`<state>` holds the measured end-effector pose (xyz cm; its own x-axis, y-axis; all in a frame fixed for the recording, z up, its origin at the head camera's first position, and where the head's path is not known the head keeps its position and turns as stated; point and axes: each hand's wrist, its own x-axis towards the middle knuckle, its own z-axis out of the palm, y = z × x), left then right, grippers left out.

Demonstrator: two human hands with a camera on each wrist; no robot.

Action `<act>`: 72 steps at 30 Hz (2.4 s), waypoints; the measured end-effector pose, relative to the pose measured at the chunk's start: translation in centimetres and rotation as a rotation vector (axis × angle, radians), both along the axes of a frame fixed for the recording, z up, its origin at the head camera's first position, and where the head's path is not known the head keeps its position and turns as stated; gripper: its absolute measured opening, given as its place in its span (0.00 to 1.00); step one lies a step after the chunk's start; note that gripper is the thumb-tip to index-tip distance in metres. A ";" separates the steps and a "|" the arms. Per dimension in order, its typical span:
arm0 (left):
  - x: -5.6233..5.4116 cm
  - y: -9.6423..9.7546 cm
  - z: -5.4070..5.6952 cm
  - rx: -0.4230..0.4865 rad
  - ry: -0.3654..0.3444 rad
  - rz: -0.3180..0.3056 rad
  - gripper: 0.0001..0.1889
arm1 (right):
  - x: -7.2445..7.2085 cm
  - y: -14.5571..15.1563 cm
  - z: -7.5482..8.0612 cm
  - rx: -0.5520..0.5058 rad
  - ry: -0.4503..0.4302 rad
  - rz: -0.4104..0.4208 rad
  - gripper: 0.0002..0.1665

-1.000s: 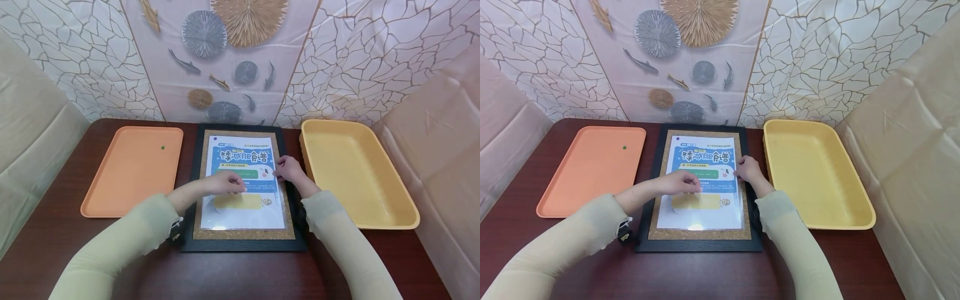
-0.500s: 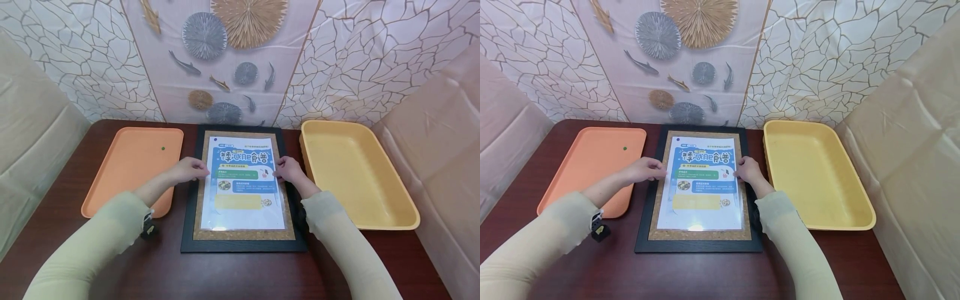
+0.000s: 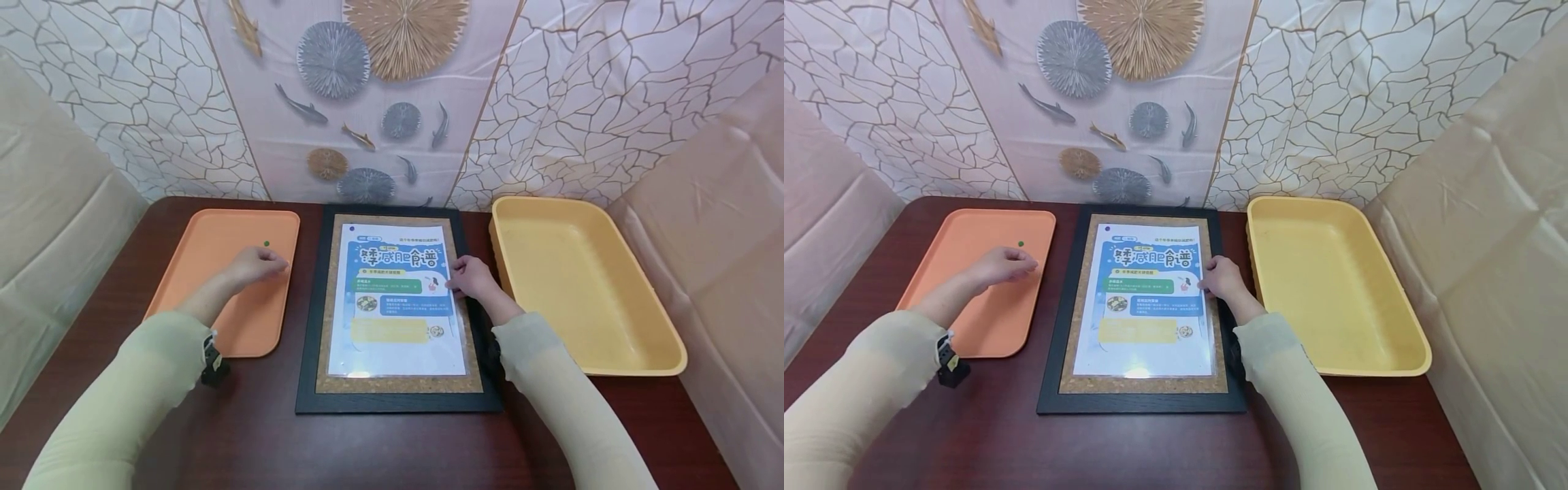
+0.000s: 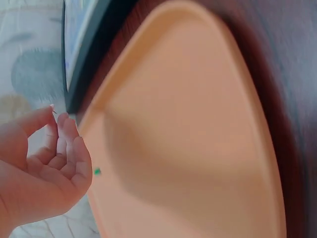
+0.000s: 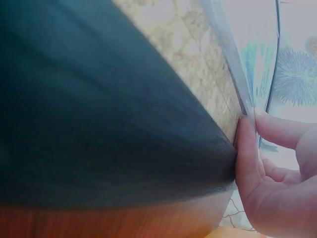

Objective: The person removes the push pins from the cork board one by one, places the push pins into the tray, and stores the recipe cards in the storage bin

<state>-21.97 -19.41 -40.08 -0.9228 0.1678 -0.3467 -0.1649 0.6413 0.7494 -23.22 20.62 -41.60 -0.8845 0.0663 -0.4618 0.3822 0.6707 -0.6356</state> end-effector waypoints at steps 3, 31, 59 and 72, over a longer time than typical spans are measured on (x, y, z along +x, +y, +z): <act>-0.3 -1.0 -0.3 0.005 -0.006 0.025 0.17 | 0.0 0.1 -0.1 0.002 0.000 0.001 0.27; -2.9 -3.1 -2.8 -0.161 0.013 0.241 0.13 | 0.0 0.3 -0.4 -0.004 0.014 0.006 0.28; -5.7 -0.8 2.2 -0.005 0.046 0.210 0.25 | 0.0 0.2 -0.3 0.004 0.020 0.008 0.28; -8.7 7.9 1.5 -0.034 0.098 0.158 0.20 | 0.0 0.2 -0.2 0.008 0.018 -0.005 0.28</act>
<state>-30.65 -11.54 -38.63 -0.9664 0.0073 -0.2570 -0.1933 0.6384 0.7450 -23.19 20.81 -41.81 -0.8923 0.0741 -0.4452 0.3738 0.6742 -0.6369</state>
